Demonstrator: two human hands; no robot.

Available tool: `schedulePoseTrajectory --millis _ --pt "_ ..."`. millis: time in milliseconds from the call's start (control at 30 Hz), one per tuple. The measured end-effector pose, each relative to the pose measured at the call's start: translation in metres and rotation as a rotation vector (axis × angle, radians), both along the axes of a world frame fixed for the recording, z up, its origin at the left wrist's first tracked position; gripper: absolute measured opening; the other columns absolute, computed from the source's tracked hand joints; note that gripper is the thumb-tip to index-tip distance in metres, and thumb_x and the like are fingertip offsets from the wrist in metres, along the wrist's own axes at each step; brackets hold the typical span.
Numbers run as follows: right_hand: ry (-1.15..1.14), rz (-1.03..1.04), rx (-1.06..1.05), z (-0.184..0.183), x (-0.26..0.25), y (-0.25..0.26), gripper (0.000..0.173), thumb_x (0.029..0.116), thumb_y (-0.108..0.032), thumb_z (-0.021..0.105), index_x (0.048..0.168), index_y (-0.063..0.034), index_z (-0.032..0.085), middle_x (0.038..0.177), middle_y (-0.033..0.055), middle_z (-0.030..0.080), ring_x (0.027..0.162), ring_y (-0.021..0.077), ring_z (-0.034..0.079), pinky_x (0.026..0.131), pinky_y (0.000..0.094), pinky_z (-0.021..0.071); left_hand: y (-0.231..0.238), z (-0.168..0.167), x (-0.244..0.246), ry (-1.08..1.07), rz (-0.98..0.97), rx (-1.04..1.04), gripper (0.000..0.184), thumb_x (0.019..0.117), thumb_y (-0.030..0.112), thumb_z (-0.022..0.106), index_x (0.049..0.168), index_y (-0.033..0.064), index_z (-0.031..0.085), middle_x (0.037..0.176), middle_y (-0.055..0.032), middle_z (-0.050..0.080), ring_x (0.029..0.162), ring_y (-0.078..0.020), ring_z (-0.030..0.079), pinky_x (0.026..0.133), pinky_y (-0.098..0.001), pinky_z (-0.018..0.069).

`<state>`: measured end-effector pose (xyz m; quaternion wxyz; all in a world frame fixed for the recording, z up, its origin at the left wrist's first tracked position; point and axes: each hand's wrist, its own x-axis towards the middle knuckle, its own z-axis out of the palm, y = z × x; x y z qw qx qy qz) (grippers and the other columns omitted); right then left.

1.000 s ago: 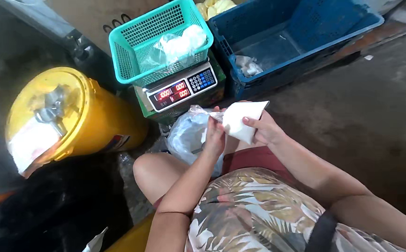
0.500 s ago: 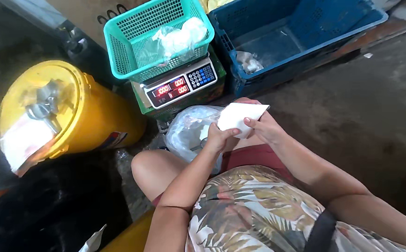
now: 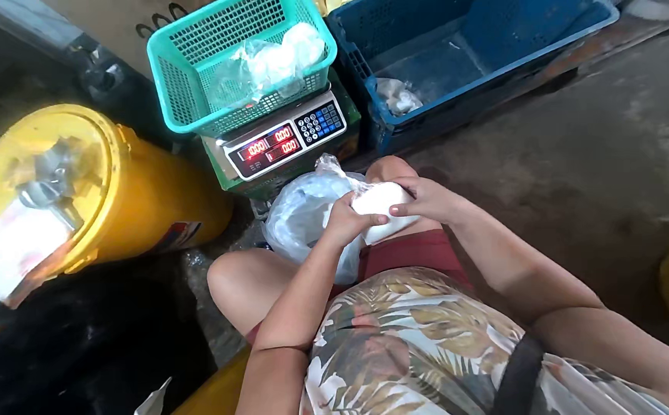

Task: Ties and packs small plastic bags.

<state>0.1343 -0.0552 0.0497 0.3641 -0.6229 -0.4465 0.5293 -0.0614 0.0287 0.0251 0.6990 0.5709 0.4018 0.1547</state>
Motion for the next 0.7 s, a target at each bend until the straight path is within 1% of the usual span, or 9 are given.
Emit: schedulePoseTrajectory --millis 100,200,267,333,400,467,500,600,700 --pt "-0.072 -0.075 0.08 -0.013 -0.003 -0.005 0.052 0.0784 -0.018 0.083 0.124 0.0004 0.066 0.108 0.013 0.071 0.097 0.018 0.068 0.089 0.0412 0.0571 -0.002 -0.008 0.001 -0.058 0.024 -0.007 0.065 0.0661 -0.007 0.088 0.126 -0.0028 0.062 0.107 -0.0125 0.072 0.095 -0.0144 0.071 0.087 -0.0343 0.0606" --pt "-0.058 -0.153 0.165 -0.028 -0.002 -0.008 0.046 0.0745 -0.03 0.082 0.111 -0.004 0.071 0.097 0.0049 0.072 0.086 0.0091 0.068 0.08 0.0327 0.0585 -0.005 -0.013 0.001 -0.125 0.008 0.029 0.07 0.0659 -0.008 0.088 0.13 0.0 0.06 0.112 -0.0116 0.072 0.1 -0.0144 0.07 0.09 -0.0349 0.0604" --pt "-0.045 -0.161 0.179 -0.025 -0.001 -0.008 0.042 0.0766 -0.028 0.08 0.109 -0.0034 0.071 0.096 0.0043 0.071 0.086 0.0079 0.067 0.08 0.0313 0.0577 -0.007 -0.012 0.003 -0.121 0.002 0.076 0.068 0.0671 -0.005 0.09 0.128 -0.0003 0.062 0.111 -0.0112 0.072 0.099 -0.0137 0.071 0.091 -0.0348 0.0601" --pt "-0.128 -0.117 0.188 -0.018 -0.003 -0.008 0.042 0.0822 -0.028 0.077 0.114 -0.0025 0.069 0.098 0.0066 0.071 0.088 0.0108 0.068 0.081 0.0342 0.0581 -0.008 -0.011 0.003 -0.13 0.025 0.111 0.061 0.068 -0.002 0.091 0.123 -0.0005 0.064 0.105 -0.0085 0.074 0.094 -0.0106 0.071 0.088 -0.0322 0.0605" --pt "-0.226 -0.038 0.177 -0.008 -0.006 -0.011 0.049 0.0875 -0.025 0.078 0.126 0.0005 0.064 0.107 0.0152 0.07 0.096 0.0215 0.069 0.088 0.0445 0.0572 -0.009 -0.01 0.002 -0.141 0.067 0.125 0.055 0.0686 -0.002 0.09 0.118 0.0 0.067 0.1 -0.0059 0.075 0.089 -0.0086 0.071 0.085 -0.0304 0.0608" --pt "-0.269 0.002 0.155 0.0 -0.011 -0.012 0.06 0.0833 -0.018 0.084 0.135 0.0003 0.06 0.117 0.018 0.069 0.105 0.0253 0.068 0.095 0.0473 0.0551 -0.009 -0.008 0.002 -0.132 0.102 0.119 0.05 0.0684 -0.006 0.089 0.114 0.0005 0.069 0.097 -0.0051 0.075 0.086 -0.0083 0.071 0.082 -0.0304 0.061" --pt "-0.267 -0.002 0.165 0.001 -0.012 -0.012 0.062 0.0815 -0.017 0.085 0.135 0.0001 0.06 0.119 0.0176 0.069 0.108 0.0247 0.068 0.097 0.0461 0.0546 -0.01 -0.008 0.002 -0.131 0.114 0.128 0.048 0.068 -0.008 0.088 0.111 0.0003 0.07 0.096 -0.005 0.075 0.085 -0.0081 0.071 0.082 -0.0304 0.061" --pt "-0.222 -0.112 0.258 -0.01 -0.014 -0.013 0.051 0.0789 -0.016 0.085 0.124 -0.0005 0.068 0.111 0.0119 0.072 0.1 0.0153 0.069 0.091 0.0371 0.057 -0.013 -0.011 0.003 -0.178 0.116 0.219 0.04 0.0708 -0.005 0.088 0.106 0.0005 0.07 0.093 -0.004 0.074 0.084 -0.0072 0.07 0.08 -0.0298 0.0607" --pt "-0.131 -0.24 0.252 -0.014 -0.019 -0.011 0.033 0.0844 -0.014 0.079 0.113 0.0008 0.071 0.098 0.0083 0.072 0.087 0.0103 0.068 0.082 0.0334 0.0577 -0.017 -0.007 0.006 -0.172 0.11 0.336 0.043 0.0805 0.007 0.086 0.118 -0.0029 0.066 0.1 -0.0074 0.073 0.089 -0.0082 0.07 0.086 -0.0305 0.0599"
